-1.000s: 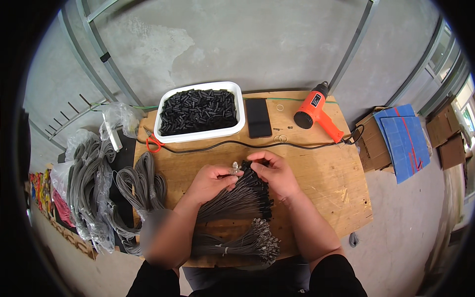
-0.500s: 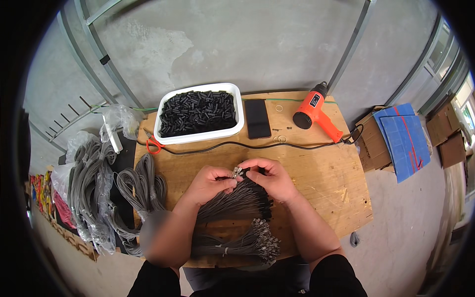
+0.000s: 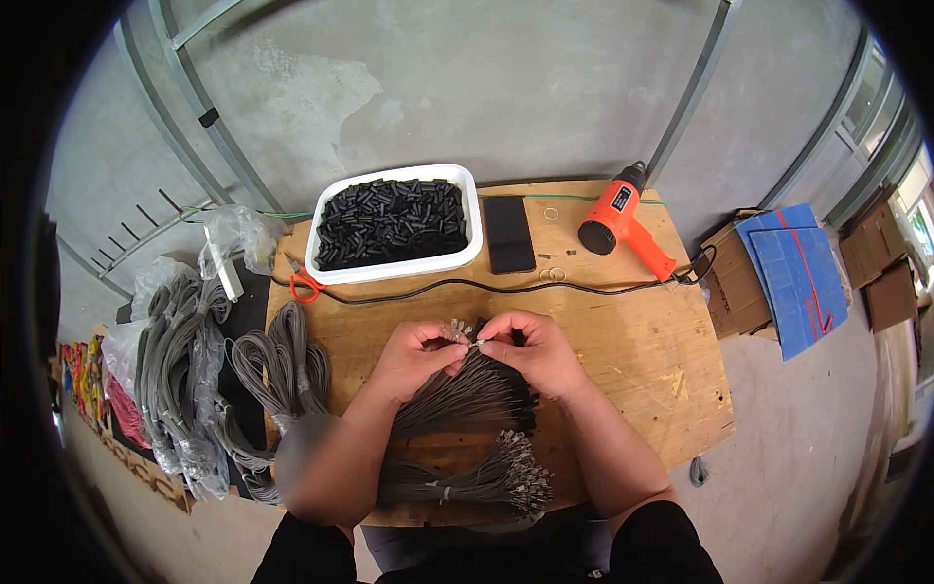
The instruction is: Applying heat shrink tubing to wire terminals and then using a heat gun to shrink them.
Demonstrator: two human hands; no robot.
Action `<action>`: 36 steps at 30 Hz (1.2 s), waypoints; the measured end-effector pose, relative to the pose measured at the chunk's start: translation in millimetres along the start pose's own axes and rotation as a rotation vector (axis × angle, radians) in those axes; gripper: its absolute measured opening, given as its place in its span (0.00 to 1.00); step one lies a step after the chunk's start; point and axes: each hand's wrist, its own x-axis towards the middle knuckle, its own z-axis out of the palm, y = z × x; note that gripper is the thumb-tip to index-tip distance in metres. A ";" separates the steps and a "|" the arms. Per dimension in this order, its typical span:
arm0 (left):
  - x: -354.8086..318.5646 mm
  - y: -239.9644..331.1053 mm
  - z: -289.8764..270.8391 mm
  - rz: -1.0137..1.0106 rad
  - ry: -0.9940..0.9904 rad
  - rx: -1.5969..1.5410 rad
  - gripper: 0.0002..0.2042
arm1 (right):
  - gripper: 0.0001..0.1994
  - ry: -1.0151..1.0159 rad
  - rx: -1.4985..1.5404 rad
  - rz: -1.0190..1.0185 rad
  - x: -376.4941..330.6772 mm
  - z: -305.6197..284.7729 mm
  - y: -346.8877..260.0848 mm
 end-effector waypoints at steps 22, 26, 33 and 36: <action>3.5 -2.1 -0.9 0.013 0.089 0.011 0.05 | 0.10 0.286 0.818 0.181 17.9 -24.1 13.2; 4.1 -2.2 0.3 0.024 0.087 0.001 0.05 | 0.10 0.237 0.824 0.163 17.8 -27.9 18.3; 4.4 -3.3 -1.4 0.019 0.103 0.020 0.05 | 0.09 0.324 0.734 0.182 17.9 -25.6 13.5; 4.8 -4.0 -2.3 0.000 0.091 0.030 0.04 | 0.09 0.356 0.744 0.183 16.2 -30.0 14.0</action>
